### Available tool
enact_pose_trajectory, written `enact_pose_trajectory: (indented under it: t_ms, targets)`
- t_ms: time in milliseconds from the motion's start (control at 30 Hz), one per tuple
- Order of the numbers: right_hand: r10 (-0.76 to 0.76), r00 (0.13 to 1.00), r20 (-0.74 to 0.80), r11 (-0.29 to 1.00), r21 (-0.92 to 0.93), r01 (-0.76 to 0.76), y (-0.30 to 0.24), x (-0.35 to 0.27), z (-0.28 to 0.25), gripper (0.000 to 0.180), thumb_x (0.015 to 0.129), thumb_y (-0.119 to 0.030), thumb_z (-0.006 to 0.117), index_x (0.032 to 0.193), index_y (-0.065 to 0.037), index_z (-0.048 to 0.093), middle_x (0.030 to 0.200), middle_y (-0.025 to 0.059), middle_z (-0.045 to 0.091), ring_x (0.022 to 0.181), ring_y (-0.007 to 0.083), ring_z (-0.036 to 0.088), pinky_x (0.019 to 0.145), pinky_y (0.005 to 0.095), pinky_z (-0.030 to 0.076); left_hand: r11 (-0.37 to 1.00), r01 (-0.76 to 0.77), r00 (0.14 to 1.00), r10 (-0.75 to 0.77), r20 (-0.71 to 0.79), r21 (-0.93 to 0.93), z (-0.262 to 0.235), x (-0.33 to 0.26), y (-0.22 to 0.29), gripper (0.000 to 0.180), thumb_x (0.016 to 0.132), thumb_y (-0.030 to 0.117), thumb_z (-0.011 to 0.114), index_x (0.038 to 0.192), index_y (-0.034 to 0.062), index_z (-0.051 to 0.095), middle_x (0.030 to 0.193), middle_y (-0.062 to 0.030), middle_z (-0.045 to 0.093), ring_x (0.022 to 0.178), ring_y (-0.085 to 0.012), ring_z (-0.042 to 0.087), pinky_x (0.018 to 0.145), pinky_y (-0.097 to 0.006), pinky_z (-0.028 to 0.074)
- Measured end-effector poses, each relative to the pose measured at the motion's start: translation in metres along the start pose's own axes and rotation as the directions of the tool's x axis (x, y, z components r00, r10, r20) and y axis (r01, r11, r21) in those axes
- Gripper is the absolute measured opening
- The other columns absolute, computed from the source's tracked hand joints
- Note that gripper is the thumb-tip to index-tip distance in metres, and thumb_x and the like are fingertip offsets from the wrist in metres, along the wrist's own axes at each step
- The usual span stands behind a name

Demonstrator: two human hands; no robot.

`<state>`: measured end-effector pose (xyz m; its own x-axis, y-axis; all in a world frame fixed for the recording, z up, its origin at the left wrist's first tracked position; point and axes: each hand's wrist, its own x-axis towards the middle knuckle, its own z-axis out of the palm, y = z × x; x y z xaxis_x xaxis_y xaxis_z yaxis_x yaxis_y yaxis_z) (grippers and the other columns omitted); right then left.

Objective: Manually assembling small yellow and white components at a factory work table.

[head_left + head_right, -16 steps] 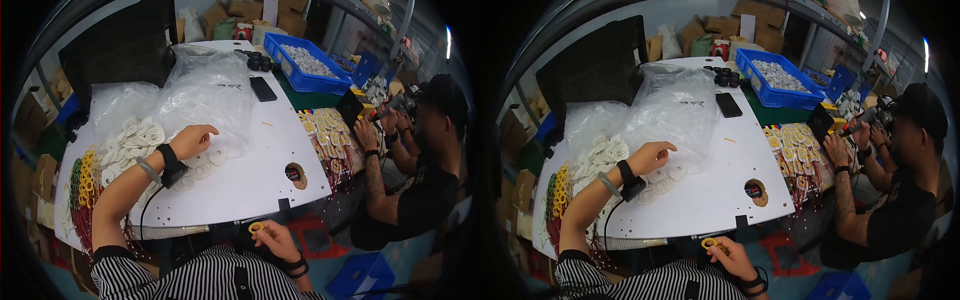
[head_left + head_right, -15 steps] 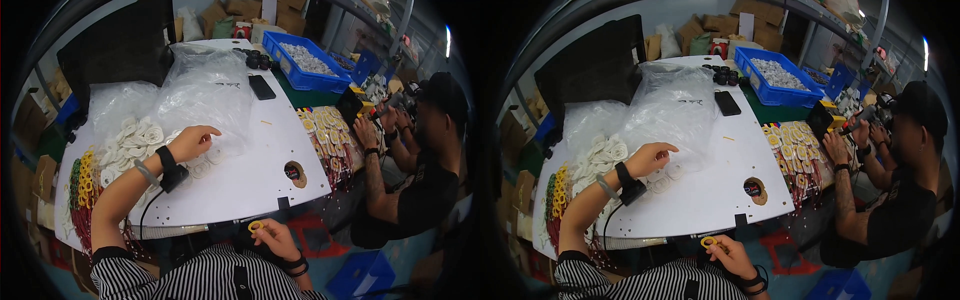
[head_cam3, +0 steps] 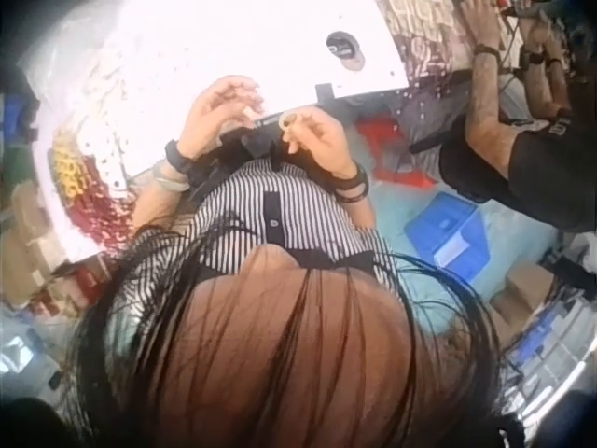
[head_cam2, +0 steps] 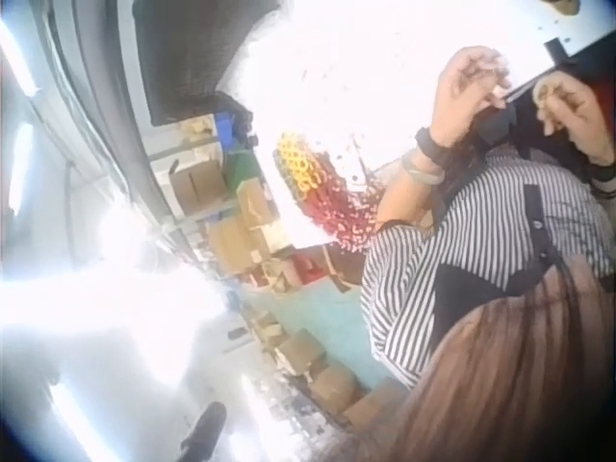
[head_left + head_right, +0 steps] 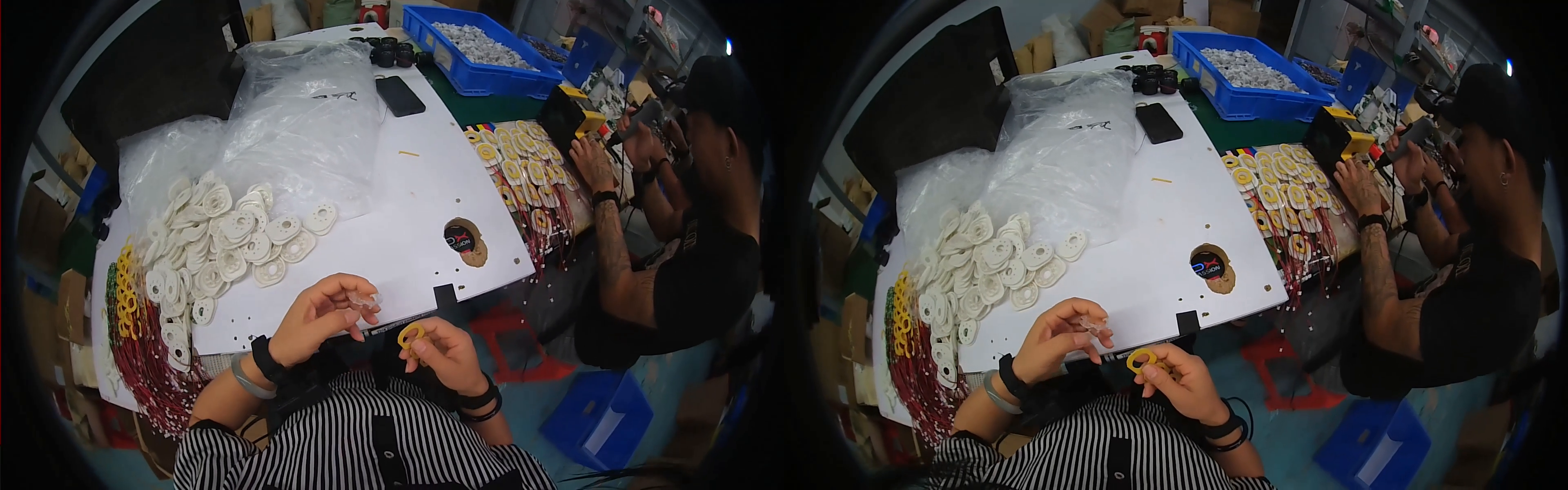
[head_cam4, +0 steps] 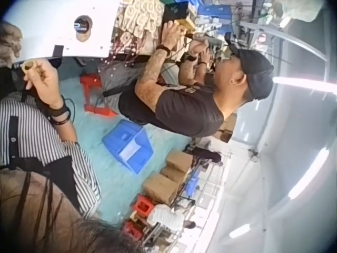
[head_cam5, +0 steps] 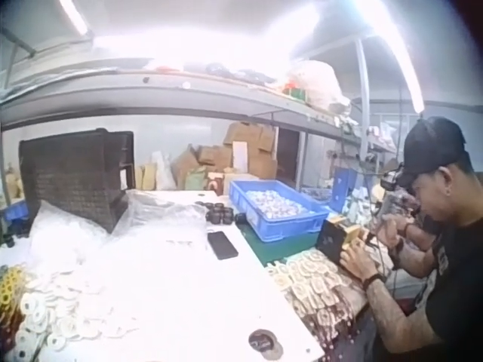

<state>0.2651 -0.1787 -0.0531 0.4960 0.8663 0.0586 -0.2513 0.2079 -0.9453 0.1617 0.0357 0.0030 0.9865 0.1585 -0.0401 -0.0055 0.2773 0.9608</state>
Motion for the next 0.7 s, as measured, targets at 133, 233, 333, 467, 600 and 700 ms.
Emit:
enact_pose_trajectory:
  t_ms: [133, 233, 333, 467, 600, 700]
  targets:
    - [-0.002, 1.0, -0.026, 1.0, -0.01, 0.001, 0.005, -0.007, -0.003, 0.022, 0.097, -0.011, 0.054, 0.113, 0.004, 0.057, 0.089, 0.0074, 0.065, 0.071, 0.007, 0.061, 0.067, 0.0205, 0.051, 0.995, 0.016, 0.996, -0.026, -0.091, -0.1, 0.002, -0.002, -0.012, 0.029, 0.093, 0.016, 0.057, 0.119, 0.0019, 0.053, 0.1, -0.0096, 0.061, 0.094, -0.0221, 0.064, 0.066, -0.03, 0.057]
    - [0.01, 0.998, -0.055, 1.0, -0.002, -0.01, 0.005, -0.008, -0.003, 0.022, 0.097, -0.01, 0.054, 0.114, 0.004, 0.057, 0.088, 0.0074, 0.065, 0.07, 0.0069, 0.061, 0.067, 0.0203, 0.051, 0.996, 0.053, 0.992, -0.061, -0.109, -0.078, 0.007, -0.003, -0.016, 0.03, 0.094, 0.011, 0.056, 0.122, 0.0009, 0.052, 0.105, -0.009, 0.057, 0.093, -0.0207, 0.064, 0.067, -0.029, 0.058]
    - [0.01, 0.999, -0.05, 1.0, -0.018, -0.01, 0.006, -0.007, 0.0, 0.022, 0.097, -0.009, 0.054, 0.114, 0.005, 0.057, 0.089, 0.0082, 0.066, 0.07, 0.0071, 0.061, 0.066, 0.0199, 0.05, 0.999, 0.039, 0.996, -0.042, -0.081, -0.036, 0.011, -0.005, -0.018, 0.03, 0.095, 0.005, 0.053, 0.124, -0.0002, 0.05, 0.108, -0.0081, 0.052, 0.091, -0.0184, 0.063, 0.069, -0.027, 0.059]
    - [0.008, 0.998, -0.067, 0.992, -0.129, -0.016, 0.003, -0.003, 0.008, 0.021, 0.095, -0.005, 0.055, 0.114, 0.004, 0.055, 0.094, 0.0104, 0.064, 0.072, 0.0099, 0.062, 0.065, 0.0219, 0.052, 0.999, 0.038, 0.998, -0.037, -0.051, 0.011, 0.008, -0.007, -0.025, 0.035, 0.095, 0.002, 0.05, 0.13, 0.0003, 0.046, 0.109, -0.0082, 0.05, 0.088, -0.0161, 0.062, 0.072, -0.026, 0.057]
    - [-0.014, 0.995, -0.094, 0.99, -0.141, 0.001, 0.009, 0.003, 0.008, 0.021, 0.094, -0.001, 0.055, 0.114, 0.003, 0.05, 0.099, 0.0115, 0.062, 0.076, 0.0134, 0.063, 0.063, 0.0236, 0.054, 0.99, -0.014, 0.997, 0.025, -0.072, 0.14, 0.001, -0.007, -0.026, 0.039, 0.094, 0.0, 0.05, 0.132, 0.0015, 0.041, 0.107, -0.0088, 0.052, 0.087, -0.0138, 0.061, 0.076, -0.025, 0.055]
    - [-0.048, 0.992, -0.118, 0.998, -0.055, 0.041, 0.012, 0.007, 0.013, 0.024, 0.094, -0.004, 0.057, 0.115, 0.004, 0.049, 0.1, 0.0108, 0.064, 0.071, 0.0098, 0.062, 0.061, 0.0215, 0.051, 0.994, -0.003, 0.999, 0.009, -0.047, 0.107, -0.003, -0.01, -0.024, 0.039, 0.093, -0.002, 0.051, 0.13, 0.0017, 0.041, 0.106, -0.0086, 0.053, 0.087, -0.0134, 0.061, 0.076, -0.025, 0.054]
